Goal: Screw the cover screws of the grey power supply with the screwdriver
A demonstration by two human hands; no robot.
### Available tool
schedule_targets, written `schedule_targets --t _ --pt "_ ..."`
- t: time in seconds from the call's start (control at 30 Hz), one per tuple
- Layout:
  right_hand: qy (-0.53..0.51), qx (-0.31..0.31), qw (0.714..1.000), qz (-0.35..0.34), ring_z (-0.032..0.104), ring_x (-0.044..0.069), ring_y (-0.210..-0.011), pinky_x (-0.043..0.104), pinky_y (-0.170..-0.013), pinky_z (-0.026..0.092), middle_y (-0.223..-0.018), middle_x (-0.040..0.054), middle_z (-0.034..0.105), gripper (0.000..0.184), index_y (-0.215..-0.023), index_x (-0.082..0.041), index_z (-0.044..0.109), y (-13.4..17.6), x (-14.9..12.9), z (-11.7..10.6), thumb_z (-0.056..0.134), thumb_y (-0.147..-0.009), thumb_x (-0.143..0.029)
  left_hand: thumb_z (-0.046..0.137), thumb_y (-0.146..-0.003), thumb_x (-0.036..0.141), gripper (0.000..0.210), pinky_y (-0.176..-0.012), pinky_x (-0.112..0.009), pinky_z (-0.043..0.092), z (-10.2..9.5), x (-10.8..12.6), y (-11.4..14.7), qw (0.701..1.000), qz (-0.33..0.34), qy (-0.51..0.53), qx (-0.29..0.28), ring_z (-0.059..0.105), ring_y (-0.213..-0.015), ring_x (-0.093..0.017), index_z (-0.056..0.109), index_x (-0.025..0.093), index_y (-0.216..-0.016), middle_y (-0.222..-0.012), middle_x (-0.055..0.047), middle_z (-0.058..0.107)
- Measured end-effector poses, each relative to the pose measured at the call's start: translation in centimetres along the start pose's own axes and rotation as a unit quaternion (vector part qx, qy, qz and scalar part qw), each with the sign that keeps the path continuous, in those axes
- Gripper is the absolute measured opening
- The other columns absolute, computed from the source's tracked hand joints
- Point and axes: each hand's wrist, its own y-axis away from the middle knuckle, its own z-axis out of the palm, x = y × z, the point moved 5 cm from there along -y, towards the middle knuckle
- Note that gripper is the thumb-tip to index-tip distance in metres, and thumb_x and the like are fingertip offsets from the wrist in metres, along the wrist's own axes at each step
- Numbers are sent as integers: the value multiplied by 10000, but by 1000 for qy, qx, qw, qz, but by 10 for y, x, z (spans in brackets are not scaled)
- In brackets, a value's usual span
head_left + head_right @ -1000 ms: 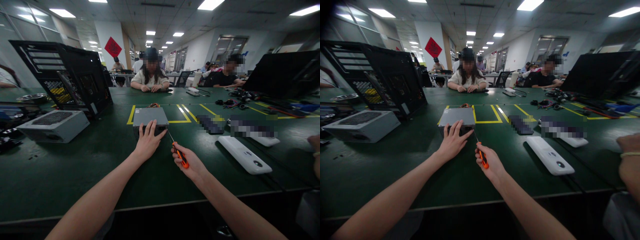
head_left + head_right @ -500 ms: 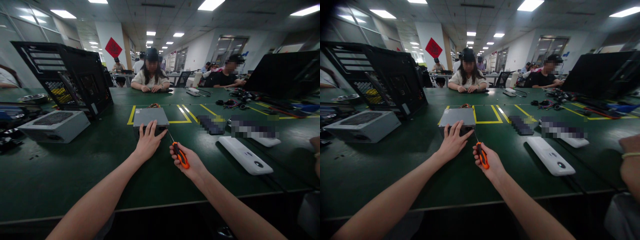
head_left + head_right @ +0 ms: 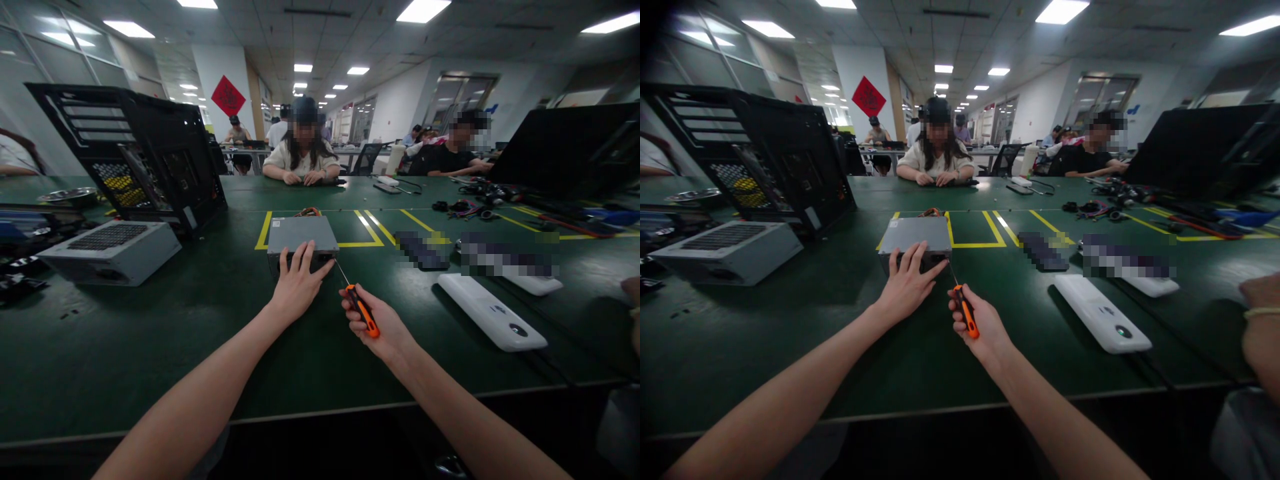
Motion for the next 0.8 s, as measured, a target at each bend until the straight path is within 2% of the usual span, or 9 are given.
schedule_targets --t 0.13,0.27,0.4,0.47,0.63,0.8 --pt "2 6 1000 -5 404 10 -393 82 -313 307 -580 -4 514 185 -721 -108 559 -1 0 0 491 -850 -222 540 -796 233 502 -1020 -577 124 0 0 0 1000 1 1 2 225 -1296 -321 425 335 -1274 -1426 -124 244" --pt "10 7 1000 6 452 33 -424 108 -341 369 -599 25 533 276 -790 -77 590 0 1 0 416 -885 -268 531 -806 249 485 -1017 -574 124 1 0 0 1000 0 -2 2 227 -1295 -320 429 337 -1272 -1420 -132 249" --pt "6 8 1000 -9 405 13 -396 84 -304 301 -592 0 520 186 -770 -106 578 0 0 0 484 -855 -242 526 -809 251 484 -1020 -569 123 1 0 0 1000 1 -4 2 226 -1294 -317 426 336 -1275 -1422 -128 245" --pt "5 9 1000 -14 406 11 -397 82 -310 307 -586 -6 515 157 -732 -111 564 0 0 0 510 -839 -212 525 -809 247 488 -1018 -572 123 1 0 0 1000 2 -6 1 225 -1294 -319 421 335 -1278 -1421 -133 243" --pt "4 1 1000 0 446 31 -427 106 -337 359 -601 20 524 276 -785 -82 591 -1 1 0 420 -884 -274 518 -813 249 489 -1014 -575 125 2 0 0 1000 5 -9 -2 224 -1296 -323 412 338 -1282 -1419 -150 236" --pt "-4 6 1000 -16 413 9 -410 79 -317 305 -608 -2 519 130 -746 -107 565 -1 -1 0 541 -822 -210 545 -796 248 511 -1019 -571 117 2 0 0 1000 2 -8 -4 219 -1297 -326 413 335 -1282 -1425 -135 236"
